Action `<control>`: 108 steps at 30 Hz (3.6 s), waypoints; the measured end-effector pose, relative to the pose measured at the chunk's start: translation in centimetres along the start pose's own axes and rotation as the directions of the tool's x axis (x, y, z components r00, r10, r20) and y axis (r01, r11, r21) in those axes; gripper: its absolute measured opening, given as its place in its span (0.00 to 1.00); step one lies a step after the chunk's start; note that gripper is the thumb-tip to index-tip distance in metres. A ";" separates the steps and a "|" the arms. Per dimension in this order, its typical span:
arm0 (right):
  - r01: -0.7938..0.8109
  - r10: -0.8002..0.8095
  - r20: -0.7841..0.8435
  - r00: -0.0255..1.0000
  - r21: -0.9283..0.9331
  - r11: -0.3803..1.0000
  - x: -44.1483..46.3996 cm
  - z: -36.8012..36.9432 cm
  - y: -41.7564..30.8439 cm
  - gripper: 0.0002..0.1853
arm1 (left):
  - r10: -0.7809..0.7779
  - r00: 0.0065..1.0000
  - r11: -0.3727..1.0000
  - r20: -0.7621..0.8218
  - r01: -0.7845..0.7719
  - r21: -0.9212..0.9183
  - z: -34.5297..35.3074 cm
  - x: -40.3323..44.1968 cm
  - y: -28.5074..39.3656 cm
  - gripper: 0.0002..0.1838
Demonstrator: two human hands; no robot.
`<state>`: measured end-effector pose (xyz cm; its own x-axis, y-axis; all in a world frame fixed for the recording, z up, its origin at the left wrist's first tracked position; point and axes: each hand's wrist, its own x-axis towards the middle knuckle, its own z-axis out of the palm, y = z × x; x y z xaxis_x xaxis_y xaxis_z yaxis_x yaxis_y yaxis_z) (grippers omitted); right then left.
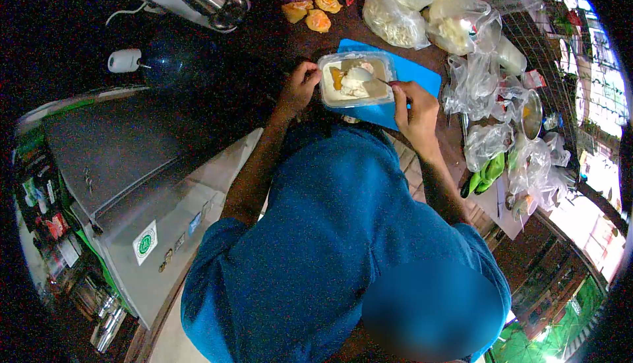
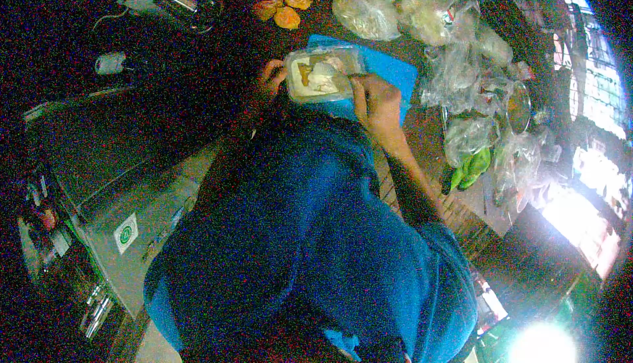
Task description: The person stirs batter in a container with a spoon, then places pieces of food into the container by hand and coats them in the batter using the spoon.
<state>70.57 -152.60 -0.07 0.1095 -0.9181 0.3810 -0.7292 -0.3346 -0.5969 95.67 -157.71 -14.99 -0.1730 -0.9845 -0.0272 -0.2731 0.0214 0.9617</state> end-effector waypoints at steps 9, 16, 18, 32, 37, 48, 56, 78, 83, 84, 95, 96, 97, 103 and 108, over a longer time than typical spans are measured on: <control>-0.017 0.020 0.023 1.000 -0.102 0.995 -1.3 -1.4 3.1 0.07 | -0.043 0.999 0.999 0.002 0.043 -0.033 0.3 0.1 -0.9 0.11; -0.441 0.455 -0.088 0.886 0.145 0.886 -4.0 1.3 7.8 0.13 | 0.030 1.000 0.999 0.008 -0.030 -0.045 0.2 0.3 -1.0 0.11; -0.524 0.553 -0.079 0.829 0.232 0.819 -3.7 0.9 7.8 0.14 | -0.041 0.999 0.998 0.019 0.042 -0.047 0.2 0.3 -0.8 0.11; -0.192 0.193 -0.006 0.981 0.090 0.977 -1.5 -0.2 2.5 0.09 | -0.031 1.000 0.999 -0.001 0.031 0.026 0.0 -0.2 0.5 0.12; -0.241 0.241 0.006 0.971 0.062 0.969 -1.5 -1.6 2.1 0.08 | -0.010 1.000 1.000 0.001 0.010 0.010 -0.1 -0.2 0.1 0.12; -0.552 0.614 -0.085 0.784 0.356 0.754 -4.4 2.1 8.7 0.12 | -0.052 0.998 0.999 0.026 0.052 0.007 0.1 0.2 -0.7 0.13; -0.498 0.585 -0.086 0.807 0.434 0.751 -3.7 1.5 8.2 0.13 | -0.028 0.999 0.998 0.021 0.027 0.052 0.0 0.2 -0.4 0.13; -0.194 0.191 -0.030 0.981 -0.128 0.973 -1.4 -1.8 3.7 0.09 | -0.061 0.997 0.998 0.040 0.062 -0.014 -0.1 0.1 0.5 0.12; -0.284 0.285 0.000 0.959 -0.053 0.957 -3.2 0.5 6.9 0.11 | -0.109 0.993 0.994 0.045 0.110 -0.006 0.2 0.4 -0.7 0.11; -0.286 0.287 -0.001 0.958 -0.050 0.957 -3.6 1.4 8.0 0.11 | -0.105 0.994 0.994 0.040 0.105 0.004 0.2 0.5 -1.3 0.11; -0.518 0.608 -0.064 0.792 0.459 0.722 -2.8 0.9 7.4 0.13 | -0.046 0.999 0.999 0.019 0.046 0.019 0.0 0.4 -1.0 0.12; -0.517 0.607 -0.063 0.792 0.459 0.723 -2.6 1.2 7.4 0.13 | -0.046 0.999 0.999 0.028 0.045 0.028 0.0 0.4 -0.8 0.12; -0.451 0.547 -0.091 0.832 0.465 0.762 -2.4 1.8 7.4 0.13 | -0.045 0.999 0.999 0.026 0.044 0.029 -0.1 0.4 -0.6 0.12; -0.387 0.407 -0.069 0.911 0.204 0.900 0.3 2.7 2.2 0.11 | -0.051 0.998 0.999 0.038 0.051 0.006 -0.6 -0.3 1.5 0.13; -0.109 0.113 -0.040 0.993 0.100 0.989 0.8 3.4 -0.1 0.09 | -0.058 0.992 0.991 0.111 0.043 0.130 -1.2 -1.1 2.8 0.13</control>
<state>72.99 -154.00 -2.10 -0.0009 -0.9410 0.3384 -0.6655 -0.2521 -0.7025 96.25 -156.74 -11.99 -0.2612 -0.9587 -0.1129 -0.4006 0.0013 0.9162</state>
